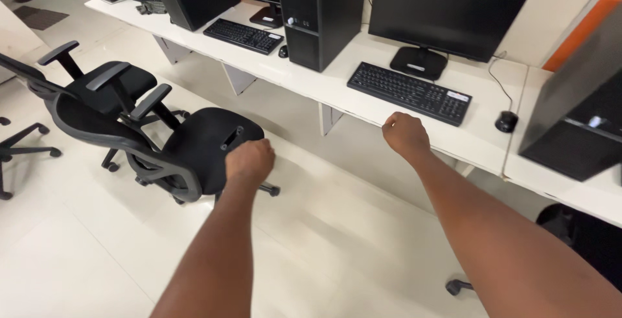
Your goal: The person repeatedly moves several office chairs in a computer lab. They pull chairs out from under desks, rotate them, and push them back in, repeating this sequence across multiple workstations.
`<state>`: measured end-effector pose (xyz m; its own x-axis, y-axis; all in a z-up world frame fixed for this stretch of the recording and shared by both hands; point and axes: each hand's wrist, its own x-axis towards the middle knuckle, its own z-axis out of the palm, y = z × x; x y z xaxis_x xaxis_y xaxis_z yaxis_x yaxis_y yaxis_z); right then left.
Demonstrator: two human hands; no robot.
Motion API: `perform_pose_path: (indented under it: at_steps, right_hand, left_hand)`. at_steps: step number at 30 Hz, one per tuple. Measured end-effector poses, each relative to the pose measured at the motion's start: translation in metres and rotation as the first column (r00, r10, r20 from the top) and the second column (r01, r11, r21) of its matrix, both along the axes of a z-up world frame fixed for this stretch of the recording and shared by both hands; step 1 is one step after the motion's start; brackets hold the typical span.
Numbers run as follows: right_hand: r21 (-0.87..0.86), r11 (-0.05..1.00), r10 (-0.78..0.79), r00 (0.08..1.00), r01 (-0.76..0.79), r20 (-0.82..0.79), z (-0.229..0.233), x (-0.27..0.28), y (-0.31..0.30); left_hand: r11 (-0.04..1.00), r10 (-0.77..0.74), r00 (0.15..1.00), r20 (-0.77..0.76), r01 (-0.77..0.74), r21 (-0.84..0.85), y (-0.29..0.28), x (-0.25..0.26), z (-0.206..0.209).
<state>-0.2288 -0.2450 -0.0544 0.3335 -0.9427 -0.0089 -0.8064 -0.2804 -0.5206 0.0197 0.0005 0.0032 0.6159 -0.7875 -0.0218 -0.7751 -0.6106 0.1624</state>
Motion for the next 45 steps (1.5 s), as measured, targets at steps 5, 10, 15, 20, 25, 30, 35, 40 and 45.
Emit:
perform_pose_path:
  at_steps: [5,10,15,20,25,30,35,40,45]
  right_hand:
    - [-0.014,1.0,0.015,0.999,-0.015,-0.029,0.007,0.054,-0.003]
    - [0.003,0.999,0.039,0.998,-0.039,-0.053,0.011,0.114,0.006]
    - [-0.063,0.991,0.12,0.992,-0.121,-0.032,0.007,0.179,0.011]
    - [0.039,0.986,0.163,0.986,-0.163,-0.022,-0.004,0.25,0.016]
    - [0.136,0.968,0.218,0.975,-0.21,-0.044,-0.033,0.324,0.028]
    - [0.153,0.948,0.28,0.96,-0.278,0.011,-0.042,0.401,0.034]
    - [0.139,0.919,0.366,0.93,-0.368,0.042,-0.05,0.448,0.036]
    - [0.179,0.926,0.326,0.943,-0.332,0.065,-0.055,0.47,0.035]
    - [0.148,0.953,0.272,0.962,-0.264,-0.035,-0.059,0.466,0.042]
  left_hand:
    - [0.999,0.053,0.998,0.034,-0.053,0.0,0.019,0.083,0.015]
    - [0.995,0.054,0.99,0.131,-0.064,0.072,0.045,0.151,0.02]
    - [0.984,0.119,0.979,0.163,-0.138,0.109,0.079,0.209,0.011]
    - [0.931,0.167,0.955,0.245,-0.234,0.28,0.107,0.251,0.0]
    - [0.869,0.216,0.929,0.301,-0.324,0.374,0.133,0.299,-0.021]
    - [0.854,0.227,0.904,0.362,-0.363,0.372,0.15,0.362,-0.02]
    - [0.858,0.265,0.913,0.311,-0.371,0.356,0.152,0.402,-0.026]
    - [0.854,0.208,0.931,0.299,-0.322,0.409,0.144,0.432,-0.029]
    - [0.767,-0.002,0.962,0.272,-0.173,0.618,0.14,0.452,-0.032]
